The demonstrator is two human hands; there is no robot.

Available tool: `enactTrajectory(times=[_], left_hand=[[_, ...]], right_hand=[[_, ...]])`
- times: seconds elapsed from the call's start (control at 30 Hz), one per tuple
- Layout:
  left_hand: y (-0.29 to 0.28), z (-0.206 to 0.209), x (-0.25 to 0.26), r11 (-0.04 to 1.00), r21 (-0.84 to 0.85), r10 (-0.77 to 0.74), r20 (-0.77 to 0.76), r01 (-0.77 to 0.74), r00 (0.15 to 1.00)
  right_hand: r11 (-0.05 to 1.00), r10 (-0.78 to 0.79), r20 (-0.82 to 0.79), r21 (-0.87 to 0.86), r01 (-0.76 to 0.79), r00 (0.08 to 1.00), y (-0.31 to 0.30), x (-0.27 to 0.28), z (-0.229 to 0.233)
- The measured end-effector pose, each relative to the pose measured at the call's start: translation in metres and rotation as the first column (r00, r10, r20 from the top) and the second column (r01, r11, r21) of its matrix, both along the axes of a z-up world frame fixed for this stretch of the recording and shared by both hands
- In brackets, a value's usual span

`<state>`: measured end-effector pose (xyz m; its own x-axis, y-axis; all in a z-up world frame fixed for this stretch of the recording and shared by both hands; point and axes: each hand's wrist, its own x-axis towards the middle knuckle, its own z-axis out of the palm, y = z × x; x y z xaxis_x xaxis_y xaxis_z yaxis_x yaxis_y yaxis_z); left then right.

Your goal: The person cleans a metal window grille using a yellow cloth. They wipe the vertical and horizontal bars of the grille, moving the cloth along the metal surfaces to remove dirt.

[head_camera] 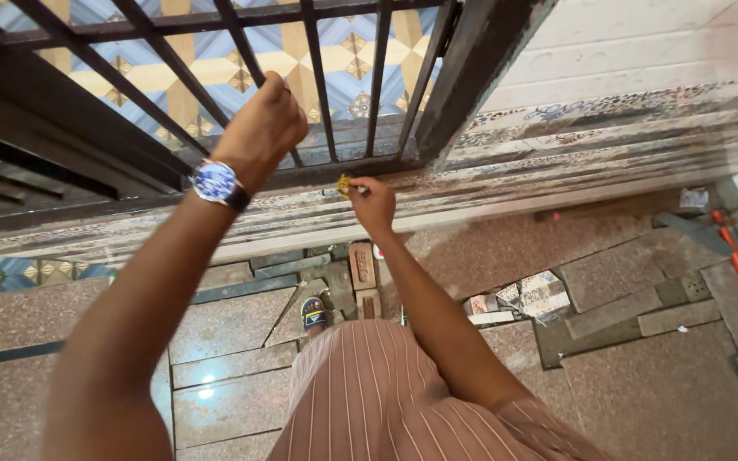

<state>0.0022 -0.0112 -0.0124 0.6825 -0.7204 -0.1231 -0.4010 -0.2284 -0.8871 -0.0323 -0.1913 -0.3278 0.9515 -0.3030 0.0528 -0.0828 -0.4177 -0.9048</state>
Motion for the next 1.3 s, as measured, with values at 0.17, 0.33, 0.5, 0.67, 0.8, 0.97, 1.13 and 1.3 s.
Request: enactTrajectory(times=[0.17,0.33,0.5,0.67,0.8,0.97,1.13,1.3], left_hand=[[-0.013,-0.045,-0.036,0.545,-0.837,-0.283,-0.132,0.046,0.95],[-0.066,-0.14,-0.066,-0.282,-0.812,-0.375,-0.397,-0.511,0.838],[-0.141,-0.21,-0.07,-0.533,-0.539,-0.511,-0.41,-0.652,0.756],[-0.173,-0.245,-0.05,-0.666,-0.326,-0.579,-0.342,-0.671,0.74],[-0.193,-0.277,-0.024,-0.739,0.052,-0.661,-0.249,-0.672,0.708],[-0.213,-0.308,0.001,-0.738,0.306,-0.673,-0.275,-0.602,0.686],[-0.216,-0.311,0.009,-0.747,0.306,-0.665,-0.323,-0.59,0.674],[-0.2,-0.297,-0.003,-0.694,0.274,-0.72,-0.235,-0.666,0.653]], right_hand=[[0.798,0.049,0.045,0.599,-0.066,0.998,-0.05,0.005,-0.013],[0.736,-0.015,0.073,0.676,-0.039,0.997,-0.091,-0.007,-0.001],[0.91,-0.032,0.215,0.409,-0.06,0.976,-0.098,-0.018,0.031],[0.972,0.065,0.173,0.211,-0.101,0.983,-0.112,-0.028,0.063],[0.965,0.142,0.224,0.186,-0.185,0.964,-0.125,-0.029,0.074],[0.94,0.23,0.332,-0.318,-0.121,0.915,-0.135,-0.034,0.107],[0.806,0.292,0.25,-0.583,-0.097,0.923,-0.135,-0.023,0.114],[0.803,0.25,0.302,-0.596,-0.023,0.92,-0.128,-0.004,0.102]])
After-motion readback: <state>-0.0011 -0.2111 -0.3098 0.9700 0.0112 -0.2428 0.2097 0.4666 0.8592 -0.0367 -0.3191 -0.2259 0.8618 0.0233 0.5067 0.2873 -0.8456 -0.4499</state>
